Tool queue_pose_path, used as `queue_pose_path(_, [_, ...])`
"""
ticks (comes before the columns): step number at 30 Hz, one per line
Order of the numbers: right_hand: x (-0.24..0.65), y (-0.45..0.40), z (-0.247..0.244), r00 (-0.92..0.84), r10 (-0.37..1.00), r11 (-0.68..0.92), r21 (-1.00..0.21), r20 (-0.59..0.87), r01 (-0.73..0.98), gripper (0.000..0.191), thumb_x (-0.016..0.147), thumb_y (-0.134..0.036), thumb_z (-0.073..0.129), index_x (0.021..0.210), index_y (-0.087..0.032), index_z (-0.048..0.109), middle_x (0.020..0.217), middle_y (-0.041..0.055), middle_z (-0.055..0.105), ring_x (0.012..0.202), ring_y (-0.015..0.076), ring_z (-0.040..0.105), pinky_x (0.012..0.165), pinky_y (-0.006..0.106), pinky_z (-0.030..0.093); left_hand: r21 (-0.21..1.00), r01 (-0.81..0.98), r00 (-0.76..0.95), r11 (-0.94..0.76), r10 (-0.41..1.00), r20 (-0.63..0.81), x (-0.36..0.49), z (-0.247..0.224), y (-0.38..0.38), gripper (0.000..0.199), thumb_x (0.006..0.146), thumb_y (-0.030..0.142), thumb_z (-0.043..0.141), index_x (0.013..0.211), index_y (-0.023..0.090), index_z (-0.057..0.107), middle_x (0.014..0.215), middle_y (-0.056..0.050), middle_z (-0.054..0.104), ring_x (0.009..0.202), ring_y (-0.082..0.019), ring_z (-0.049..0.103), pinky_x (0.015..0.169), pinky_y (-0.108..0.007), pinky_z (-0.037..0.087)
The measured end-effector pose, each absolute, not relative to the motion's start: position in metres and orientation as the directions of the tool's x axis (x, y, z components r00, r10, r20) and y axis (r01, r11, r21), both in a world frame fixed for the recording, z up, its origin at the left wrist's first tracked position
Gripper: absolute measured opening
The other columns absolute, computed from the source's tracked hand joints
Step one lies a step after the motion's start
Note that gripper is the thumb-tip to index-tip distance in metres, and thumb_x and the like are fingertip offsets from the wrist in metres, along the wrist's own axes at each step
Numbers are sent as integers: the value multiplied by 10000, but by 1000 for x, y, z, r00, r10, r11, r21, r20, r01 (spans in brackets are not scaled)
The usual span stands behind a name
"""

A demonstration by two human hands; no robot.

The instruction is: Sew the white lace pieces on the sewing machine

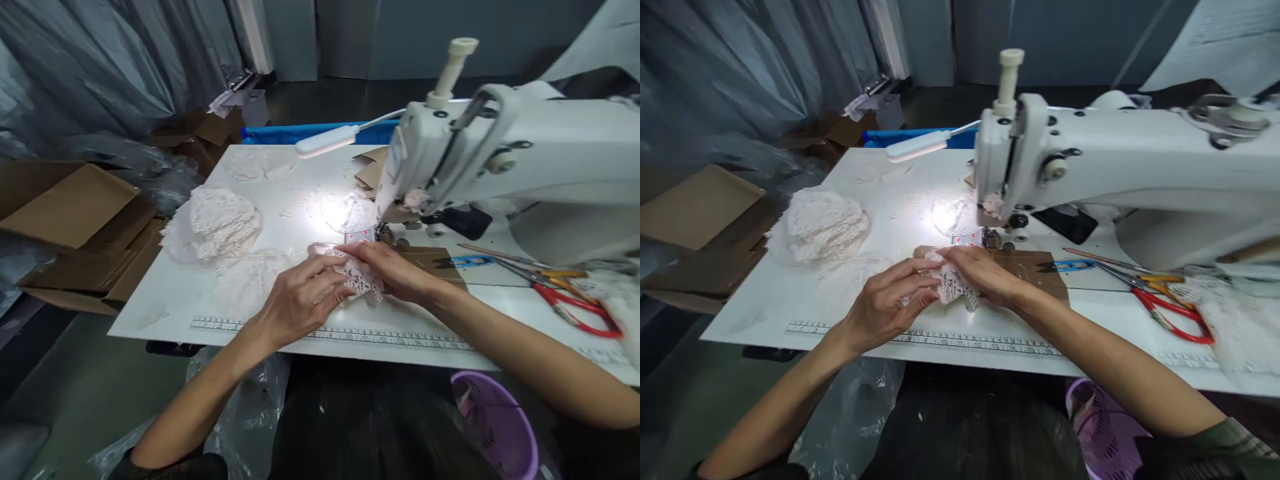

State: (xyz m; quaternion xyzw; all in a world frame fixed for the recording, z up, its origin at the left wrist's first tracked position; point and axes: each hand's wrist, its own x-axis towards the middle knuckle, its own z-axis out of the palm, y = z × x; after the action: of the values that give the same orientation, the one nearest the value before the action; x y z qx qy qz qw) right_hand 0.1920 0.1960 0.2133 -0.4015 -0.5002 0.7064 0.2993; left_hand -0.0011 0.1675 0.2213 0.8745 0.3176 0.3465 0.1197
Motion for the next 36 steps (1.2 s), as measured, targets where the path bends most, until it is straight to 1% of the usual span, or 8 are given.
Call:
queue_pose_path(2, [211,193,211,-468,852,-263,-965,-235,6,251,865,-280,620,1082,-174,689,908,56,721,777,142,635,698,272,524,432,511,551,-743,669,499,7,223,179,228,910,323,640,1081,175,667,1141,-104,705,1051,-225,679,854,-371,590])
queue_pose_path(5, [230,192,204,-489,847,-219,-975,-206,31,390,761,-74,609,1129,-182,684,1032,66,740,826,148,669,706,277,548,525,566,575,-636,761,301,17,225,204,481,859,424,683,1255,170,586,1152,-126,688,1004,-250,680,794,-378,584])
queue_pose_path(10, [247,196,190,-386,922,-18,-999,-27,27,388,762,-53,584,1108,-197,681,1162,83,716,1063,199,672,894,361,565,761,508,668,-404,743,-52,36,224,235,474,817,428,712,1215,183,629,691,-6,647,558,-140,582,473,-244,432])
queue_pose_path(18, [268,197,178,-305,950,-9,-982,-67,189,298,845,-305,693,1106,-162,688,849,44,726,748,150,658,640,270,531,882,425,653,-204,744,-142,46,230,247,246,852,400,678,941,173,703,514,46,452,411,-73,355,375,-230,252])
queue_pose_path(22, [263,195,181,-281,959,9,-996,-17,89,259,851,-269,681,1083,-155,687,931,57,735,825,154,672,729,286,539,948,279,648,-153,758,-68,45,222,244,198,834,333,707,829,172,592,946,-93,680,642,-109,593,489,-233,443])
queue_pose_path(25, [258,193,182,-243,969,49,-999,46,7,244,826,-213,690,1064,-159,681,1065,79,726,993,176,670,894,327,535,978,189,653,-90,756,-57,49,214,240,268,797,290,750,915,180,536,1188,-139,670,860,-157,674,636,-260,545])
queue_pose_path(32, [254,191,176,-167,985,33,-998,42,-58,320,824,-321,719,1089,-163,635,1040,79,706,941,163,676,866,320,553,979,201,471,-19,878,-80,61,210,231,526,761,360,793,1166,178,510,956,-86,765,710,-155,685,508,-215,496])
queue_pose_path(36, [262,187,185,-223,971,110,-988,82,112,313,848,-343,691,1092,-150,653,875,49,692,776,143,640,695,281,534,977,208,475,-50,878,-56,61,210,228,550,762,364,787,1197,166,514,861,-52,752,653,-139,665,516,-220,489])
